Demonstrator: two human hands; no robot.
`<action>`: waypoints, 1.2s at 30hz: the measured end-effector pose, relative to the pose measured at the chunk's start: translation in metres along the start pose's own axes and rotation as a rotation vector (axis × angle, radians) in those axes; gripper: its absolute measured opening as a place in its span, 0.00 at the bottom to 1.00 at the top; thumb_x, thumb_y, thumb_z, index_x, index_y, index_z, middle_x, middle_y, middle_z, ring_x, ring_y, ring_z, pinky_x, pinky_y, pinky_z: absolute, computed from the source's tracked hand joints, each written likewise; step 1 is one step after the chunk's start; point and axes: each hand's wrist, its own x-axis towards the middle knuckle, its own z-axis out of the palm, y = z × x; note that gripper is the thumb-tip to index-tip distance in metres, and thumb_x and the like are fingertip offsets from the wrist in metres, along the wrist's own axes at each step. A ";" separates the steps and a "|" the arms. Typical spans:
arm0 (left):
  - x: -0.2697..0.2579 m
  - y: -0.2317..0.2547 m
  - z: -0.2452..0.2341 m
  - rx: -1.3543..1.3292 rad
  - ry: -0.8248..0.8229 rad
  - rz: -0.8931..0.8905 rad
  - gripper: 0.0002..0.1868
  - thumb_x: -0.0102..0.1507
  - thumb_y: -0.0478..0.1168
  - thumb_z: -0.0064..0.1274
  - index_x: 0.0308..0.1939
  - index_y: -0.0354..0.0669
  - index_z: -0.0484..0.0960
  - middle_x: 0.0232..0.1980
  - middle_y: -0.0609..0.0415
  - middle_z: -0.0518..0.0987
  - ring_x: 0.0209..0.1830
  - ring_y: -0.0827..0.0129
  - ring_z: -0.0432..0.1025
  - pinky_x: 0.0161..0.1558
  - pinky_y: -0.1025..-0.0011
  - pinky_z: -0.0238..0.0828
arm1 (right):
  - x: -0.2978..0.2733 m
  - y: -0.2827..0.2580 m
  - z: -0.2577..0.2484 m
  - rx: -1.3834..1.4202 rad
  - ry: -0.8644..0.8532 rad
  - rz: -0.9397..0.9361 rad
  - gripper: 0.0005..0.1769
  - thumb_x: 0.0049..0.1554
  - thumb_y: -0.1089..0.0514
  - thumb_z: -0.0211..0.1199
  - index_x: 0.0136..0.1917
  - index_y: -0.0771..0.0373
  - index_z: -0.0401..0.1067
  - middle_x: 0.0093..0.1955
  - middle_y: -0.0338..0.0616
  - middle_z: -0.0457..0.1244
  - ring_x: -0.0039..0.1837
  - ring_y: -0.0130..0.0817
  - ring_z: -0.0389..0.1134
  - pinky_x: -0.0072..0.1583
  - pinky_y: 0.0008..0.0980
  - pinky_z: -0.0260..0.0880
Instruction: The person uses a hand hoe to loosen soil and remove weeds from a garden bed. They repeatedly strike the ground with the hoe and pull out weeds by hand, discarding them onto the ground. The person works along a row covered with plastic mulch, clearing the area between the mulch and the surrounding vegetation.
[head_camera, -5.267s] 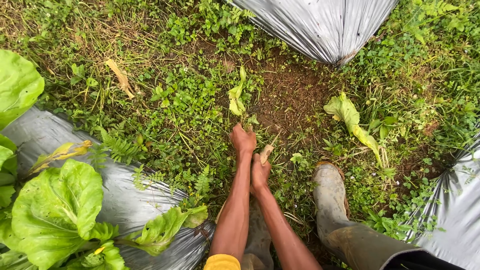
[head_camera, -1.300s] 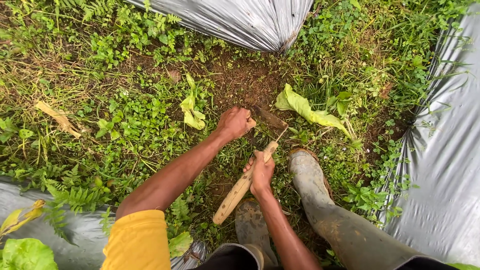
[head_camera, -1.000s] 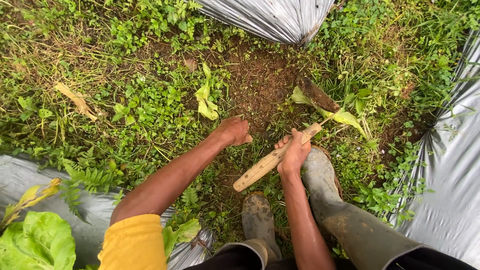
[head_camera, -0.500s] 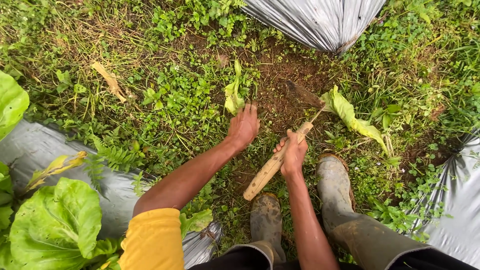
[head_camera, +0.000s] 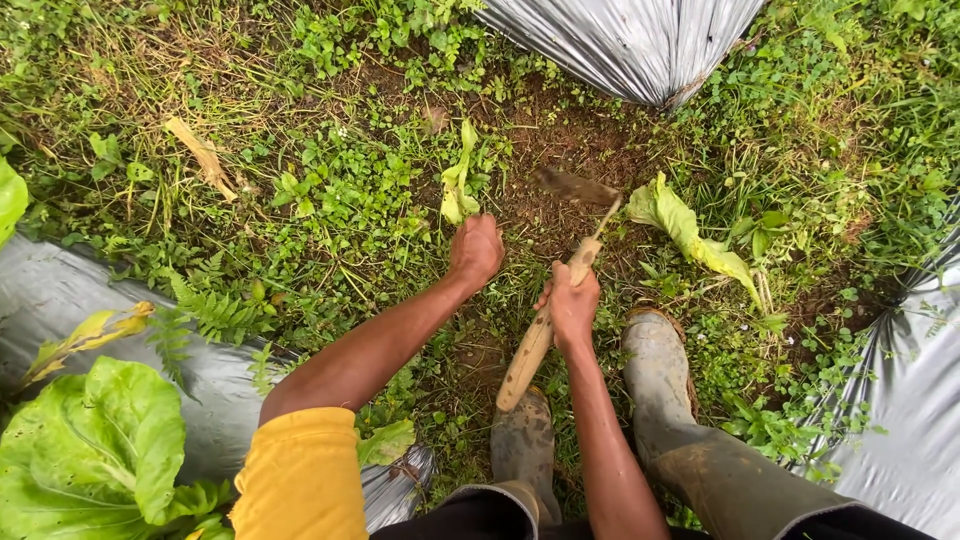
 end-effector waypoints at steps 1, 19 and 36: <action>0.003 -0.003 0.002 -0.053 0.009 -0.034 0.11 0.60 0.26 0.37 0.32 0.36 0.77 0.22 0.52 0.71 0.15 0.65 0.66 0.26 0.65 0.73 | -0.001 0.005 -0.001 -0.108 -0.083 0.089 0.04 0.65 0.58 0.52 0.48 0.60 0.63 0.29 0.39 0.61 0.28 0.28 0.63 0.33 0.26 0.73; -0.018 -0.008 0.005 -0.075 -0.127 -0.219 0.05 0.62 0.23 0.52 0.37 0.34 0.79 0.29 0.45 0.77 0.22 0.61 0.75 0.31 0.63 0.79 | -0.015 0.011 -0.003 -0.139 -0.234 0.229 0.05 0.63 0.58 0.54 0.48 0.61 0.63 0.28 0.39 0.59 0.27 0.27 0.61 0.32 0.28 0.71; -0.073 0.087 -0.025 0.437 -0.126 0.452 0.16 0.62 0.28 0.51 0.54 0.30 0.81 0.65 0.34 0.69 0.66 0.37 0.68 0.38 0.59 0.81 | 0.016 -0.002 -0.035 0.166 0.032 0.037 0.08 0.65 0.53 0.54 0.48 0.56 0.60 0.31 0.36 0.60 0.30 0.25 0.64 0.34 0.26 0.75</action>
